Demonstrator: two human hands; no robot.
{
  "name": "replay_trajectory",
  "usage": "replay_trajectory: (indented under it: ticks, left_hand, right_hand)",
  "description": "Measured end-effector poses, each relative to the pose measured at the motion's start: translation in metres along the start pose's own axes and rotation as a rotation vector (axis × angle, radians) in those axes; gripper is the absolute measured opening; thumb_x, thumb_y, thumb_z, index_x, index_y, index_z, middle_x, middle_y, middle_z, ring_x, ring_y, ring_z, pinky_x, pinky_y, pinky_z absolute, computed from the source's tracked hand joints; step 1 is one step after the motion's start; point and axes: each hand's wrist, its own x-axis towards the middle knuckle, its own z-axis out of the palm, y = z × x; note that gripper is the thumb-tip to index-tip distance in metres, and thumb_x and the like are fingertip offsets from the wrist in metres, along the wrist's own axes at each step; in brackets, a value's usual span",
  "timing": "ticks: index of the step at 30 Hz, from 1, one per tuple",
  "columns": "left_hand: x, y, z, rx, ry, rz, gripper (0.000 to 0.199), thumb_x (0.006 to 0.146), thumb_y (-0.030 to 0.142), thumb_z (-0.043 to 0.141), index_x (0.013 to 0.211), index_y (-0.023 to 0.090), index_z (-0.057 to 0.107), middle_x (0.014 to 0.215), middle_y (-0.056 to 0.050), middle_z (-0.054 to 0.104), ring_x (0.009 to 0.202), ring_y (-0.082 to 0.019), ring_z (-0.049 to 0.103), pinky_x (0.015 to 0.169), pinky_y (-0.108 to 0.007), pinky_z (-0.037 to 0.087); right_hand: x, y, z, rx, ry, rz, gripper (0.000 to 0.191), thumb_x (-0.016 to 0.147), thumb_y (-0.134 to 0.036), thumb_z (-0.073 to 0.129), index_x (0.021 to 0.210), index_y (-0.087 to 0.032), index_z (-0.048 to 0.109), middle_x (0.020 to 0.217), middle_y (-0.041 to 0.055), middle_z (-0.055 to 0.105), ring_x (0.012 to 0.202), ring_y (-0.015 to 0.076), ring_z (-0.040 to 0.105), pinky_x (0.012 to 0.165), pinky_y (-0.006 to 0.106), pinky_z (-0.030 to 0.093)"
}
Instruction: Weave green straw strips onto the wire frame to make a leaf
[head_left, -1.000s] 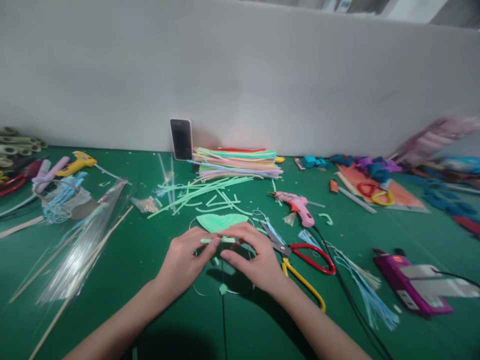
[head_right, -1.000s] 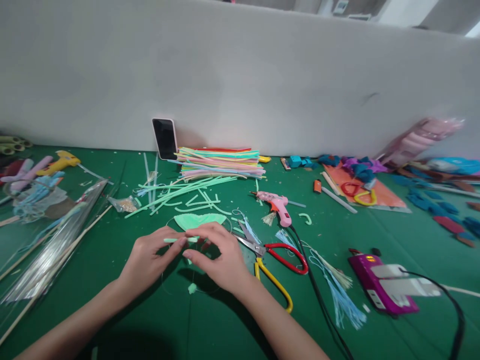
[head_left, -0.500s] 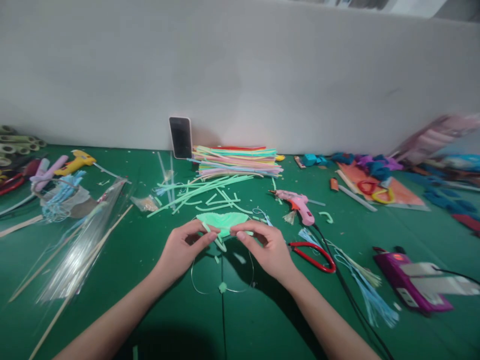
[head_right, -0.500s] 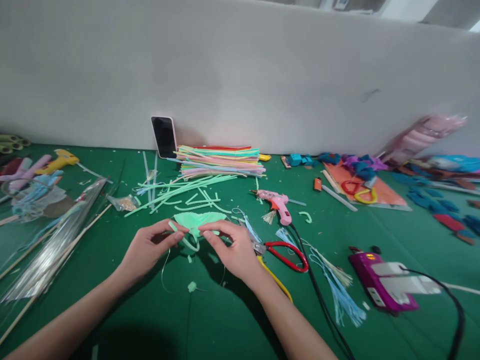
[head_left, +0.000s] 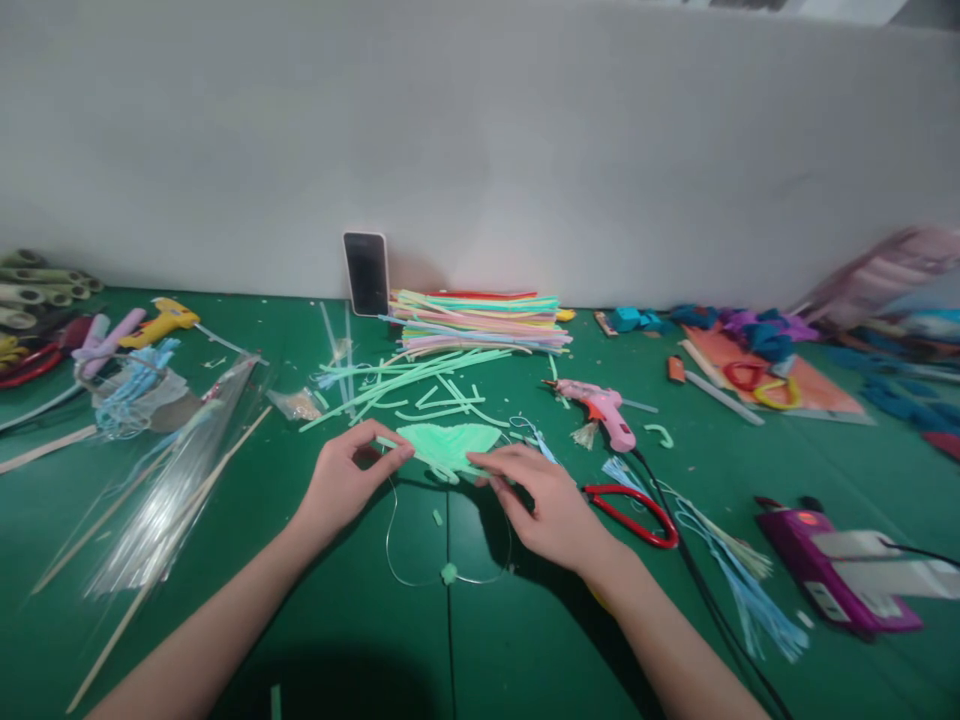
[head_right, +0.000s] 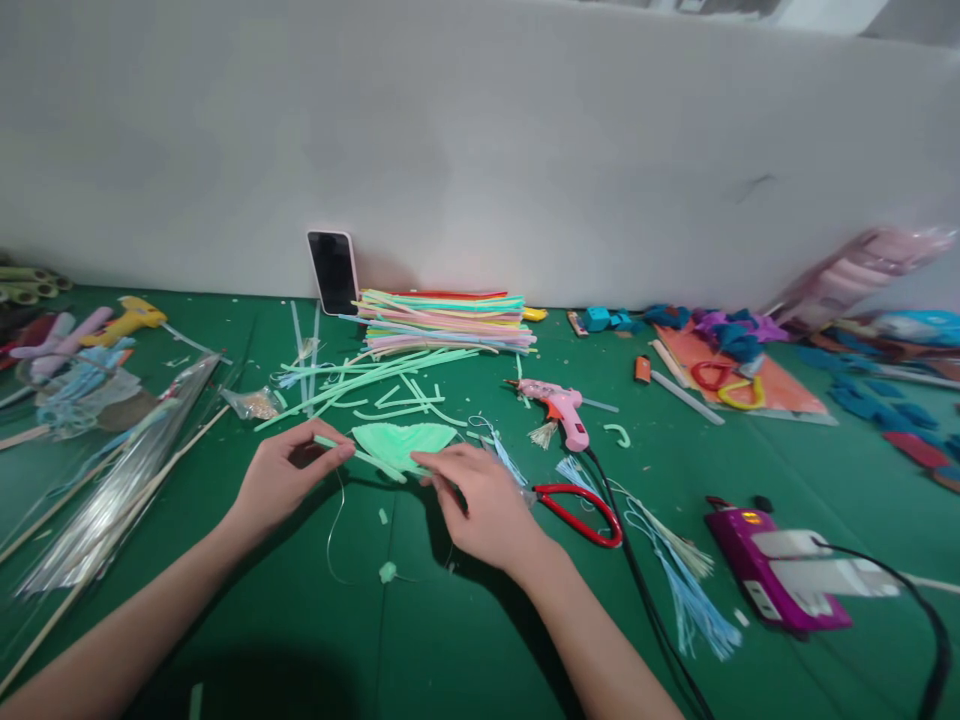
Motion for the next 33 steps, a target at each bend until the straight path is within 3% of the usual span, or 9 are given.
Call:
replay_trajectory:
  ticks: [8,13,16,21,27,33]
  left_hand:
    - [0.009,-0.013,-0.024,0.245,-0.049,0.266,0.015,0.086,0.035,0.067,0.081,0.020,0.068,0.081,-0.002,0.068,0.077,-0.016,0.061,0.072,-0.029,0.048]
    - [-0.002,0.007,-0.024,0.685,-0.083,0.794,0.005,0.088,0.023,0.066,0.090,0.020,0.069,0.086,-0.004,0.069,0.087,-0.020,0.063,0.079,-0.036,0.048]
    - [-0.014,0.024,-0.021,0.945,-0.043,0.996,0.010,0.087,0.013,0.064,0.094,0.017,0.070,0.089,-0.005,0.072,0.093,-0.025,0.064,0.088,-0.042,0.047]
    - [-0.026,0.037,-0.013,1.168,-0.114,1.000,0.030,0.090,0.008,0.053,0.116,0.014,0.067,0.084,-0.008,0.073,0.097,-0.031,0.066,0.097,-0.053,0.044]
    - [-0.031,0.030,-0.002,1.247,-0.199,0.888,0.049,0.090,0.006,0.048,0.138,0.015,0.052,0.084,-0.009,0.072,0.101,-0.032,0.066,0.102,-0.057,0.042]
    - [-0.033,0.028,0.005,1.193,-0.208,0.929,0.042,0.089,0.005,0.050,0.129,0.009,0.059,0.085,-0.013,0.071,0.098,-0.033,0.066,0.098,-0.058,0.044]
  right_hand:
    - [-0.002,0.023,-0.007,-0.187,0.031,-0.032,0.038,0.084,0.001,0.047,0.109,-0.020,0.066,0.100,0.0055,0.071,0.104,0.0221,0.058,0.088,0.039,0.048]
    - [-0.001,0.012,0.005,-0.322,-0.001,-0.024,0.039,0.084,0.001,0.045,0.114,-0.016,0.062,0.103,0.0085,0.069,0.101,0.0230,0.058,0.089,0.040,0.047]
    - [0.001,0.005,0.014,-0.486,0.008,-0.057,0.050,0.082,0.004,0.045,0.124,-0.017,0.058,0.108,0.0088,0.069,0.104,0.0251,0.056,0.093,0.044,0.043]
    - [0.008,-0.006,0.025,-0.748,0.130,-0.109,0.047,0.090,-0.004,0.047,0.131,-0.027,0.056,0.124,0.0075,0.066,0.119,0.0304,0.051,0.106,0.059,0.026]
    - [0.009,-0.007,0.035,-0.781,0.242,-0.101,0.009,0.093,-0.026,0.061,0.099,-0.026,0.067,0.111,0.0027,0.071,0.129,0.0338,0.045,0.109,0.067,0.009]
    - [0.008,-0.007,0.038,-0.791,0.157,-0.079,0.025,0.093,-0.018,0.058,0.116,-0.027,0.063,0.099,0.0032,0.070,0.114,0.0299,0.051,0.110,0.064,0.010]
